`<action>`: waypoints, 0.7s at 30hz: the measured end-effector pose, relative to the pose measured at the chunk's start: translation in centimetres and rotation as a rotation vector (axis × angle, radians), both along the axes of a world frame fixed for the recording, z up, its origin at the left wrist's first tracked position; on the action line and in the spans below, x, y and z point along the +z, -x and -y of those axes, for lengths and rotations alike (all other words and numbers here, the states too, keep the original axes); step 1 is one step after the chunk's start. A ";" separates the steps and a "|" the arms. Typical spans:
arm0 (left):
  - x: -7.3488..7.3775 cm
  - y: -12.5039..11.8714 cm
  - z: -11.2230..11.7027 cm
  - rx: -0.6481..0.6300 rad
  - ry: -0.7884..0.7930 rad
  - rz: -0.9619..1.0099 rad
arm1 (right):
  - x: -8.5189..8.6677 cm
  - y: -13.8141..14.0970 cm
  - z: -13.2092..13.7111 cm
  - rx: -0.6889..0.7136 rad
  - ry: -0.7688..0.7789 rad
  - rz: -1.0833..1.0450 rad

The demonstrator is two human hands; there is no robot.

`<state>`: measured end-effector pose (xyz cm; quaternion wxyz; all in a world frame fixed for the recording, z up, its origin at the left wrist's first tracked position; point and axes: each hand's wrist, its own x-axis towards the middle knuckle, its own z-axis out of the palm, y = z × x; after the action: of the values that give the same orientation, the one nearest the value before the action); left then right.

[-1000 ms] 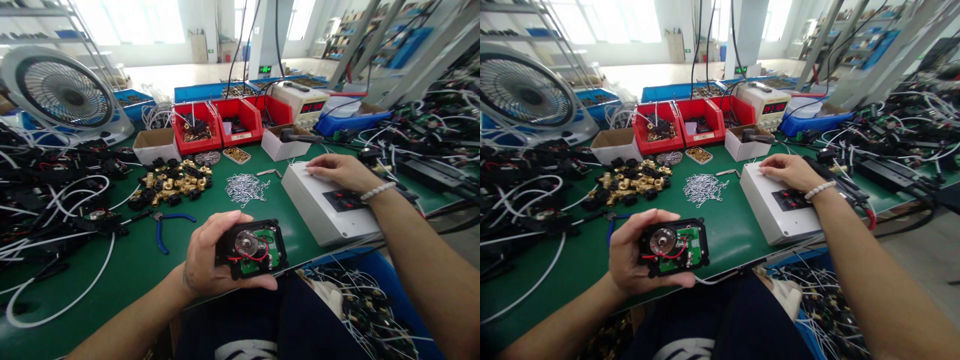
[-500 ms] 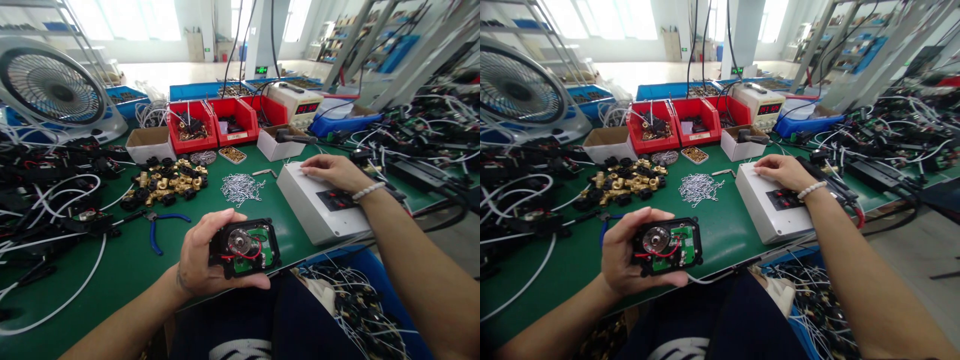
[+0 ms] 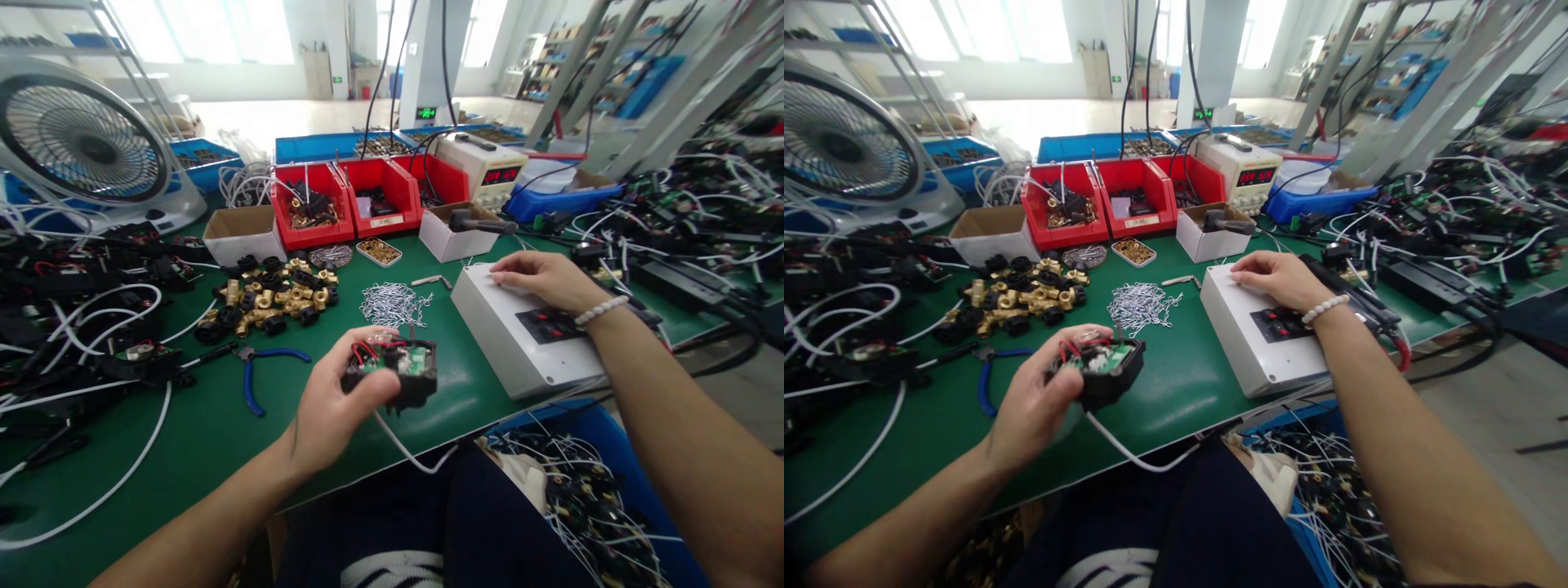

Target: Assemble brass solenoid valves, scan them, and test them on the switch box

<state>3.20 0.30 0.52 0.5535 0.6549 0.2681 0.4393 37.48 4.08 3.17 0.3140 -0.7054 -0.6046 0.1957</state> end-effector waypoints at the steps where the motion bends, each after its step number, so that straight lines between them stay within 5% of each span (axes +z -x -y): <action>1: 0.0 -0.2 -0.2 -0.057 0.235 0.047 | 0.0 0.0 0.0 0.000 0.001 0.000; 3: -0.1 -0.7 -0.6 -0.143 0.570 0.159 | 0.0 -0.1 0.0 -0.004 0.003 -0.002; 6: -0.3 -1.1 -1.0 -0.207 0.767 0.248 | -0.2 -0.2 -0.1 -0.012 0.005 -0.008; 21: -0.2 -1.1 -0.9 -0.325 0.768 0.309 | -0.1 -0.3 0.0 -0.005 -0.003 0.006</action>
<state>4.29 1.21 0.32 0.8520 0.3620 0.2195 0.3080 37.73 4.12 3.03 0.3140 -0.7070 -0.6040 0.1918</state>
